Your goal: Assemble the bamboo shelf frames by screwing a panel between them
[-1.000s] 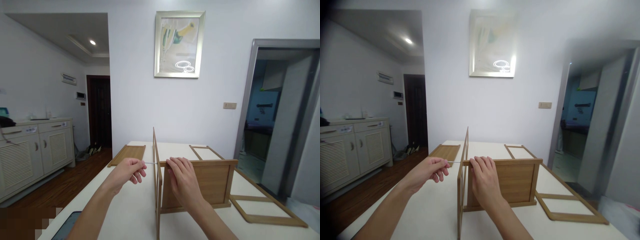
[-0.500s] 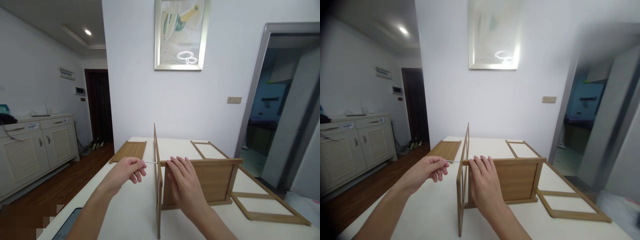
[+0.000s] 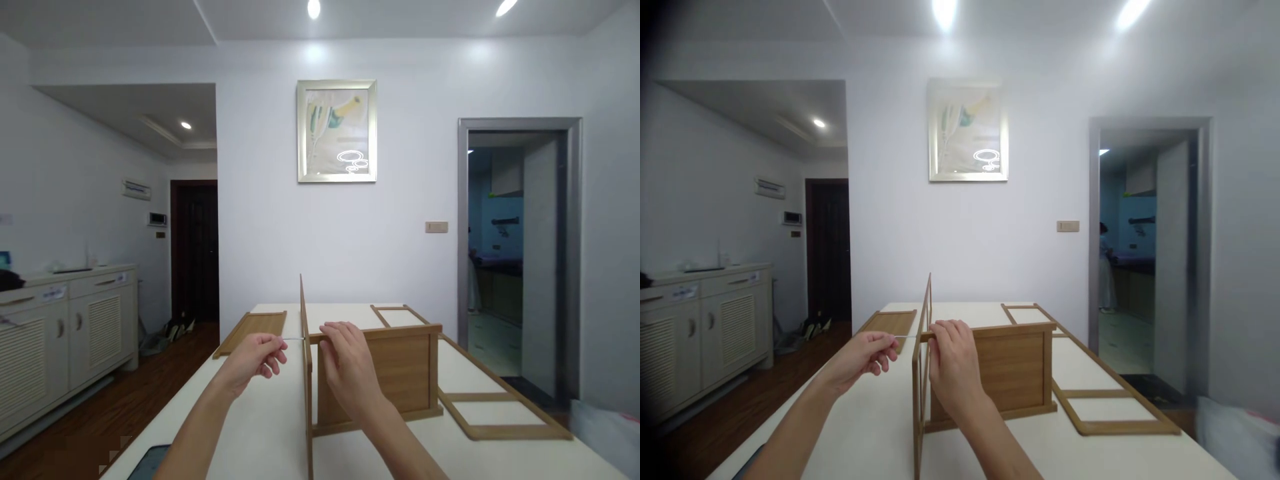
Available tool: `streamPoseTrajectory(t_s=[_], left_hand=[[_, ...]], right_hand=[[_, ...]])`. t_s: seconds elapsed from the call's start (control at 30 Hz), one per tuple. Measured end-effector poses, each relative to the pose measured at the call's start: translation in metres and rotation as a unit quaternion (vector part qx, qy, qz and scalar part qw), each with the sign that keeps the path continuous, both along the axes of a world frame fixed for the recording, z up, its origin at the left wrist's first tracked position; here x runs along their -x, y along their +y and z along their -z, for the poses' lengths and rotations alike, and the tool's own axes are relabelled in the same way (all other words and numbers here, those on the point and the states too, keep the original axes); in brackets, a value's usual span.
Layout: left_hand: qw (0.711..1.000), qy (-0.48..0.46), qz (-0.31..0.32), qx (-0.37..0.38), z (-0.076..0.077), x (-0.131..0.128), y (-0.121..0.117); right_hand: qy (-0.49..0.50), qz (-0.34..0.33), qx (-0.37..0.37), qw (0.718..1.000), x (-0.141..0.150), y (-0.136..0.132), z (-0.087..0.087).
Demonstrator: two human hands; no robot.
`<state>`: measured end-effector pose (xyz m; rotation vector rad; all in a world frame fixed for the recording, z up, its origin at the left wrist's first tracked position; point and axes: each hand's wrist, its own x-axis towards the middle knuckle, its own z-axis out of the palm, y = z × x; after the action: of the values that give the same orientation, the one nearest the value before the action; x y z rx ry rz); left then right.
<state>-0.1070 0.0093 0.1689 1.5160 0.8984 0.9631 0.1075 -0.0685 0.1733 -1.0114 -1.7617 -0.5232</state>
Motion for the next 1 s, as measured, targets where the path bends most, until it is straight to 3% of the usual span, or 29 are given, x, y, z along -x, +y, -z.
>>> streamPoseTrajectory(t_s=[0.2,0.33,0.53,0.83,1.0], left_hand=[[1.0,0.0,-0.013,-0.004,-0.002,-0.002,-0.003],[1.0,0.008,-0.006,-0.012,-0.004,-0.003,-0.001],[0.999,0.04,-0.002,-0.033,-0.004,-0.002,-0.001],[0.973,0.161,-0.083,-0.145,-0.005,-0.005,-0.001],[0.972,0.155,-0.097,-0.148,-0.008,-0.008,-0.006]], right_hand=[[0.027,0.008,0.147,0.989,-0.005,0.012,-0.014],[0.017,-0.036,0.24,0.97,-0.015,0.016,-0.024],[-0.001,-0.052,0.251,0.967,-0.016,0.015,-0.028],[-0.019,-0.077,0.253,0.964,-0.022,0.008,-0.024],[-0.018,-0.083,0.264,0.961,-0.023,0.005,-0.026]])
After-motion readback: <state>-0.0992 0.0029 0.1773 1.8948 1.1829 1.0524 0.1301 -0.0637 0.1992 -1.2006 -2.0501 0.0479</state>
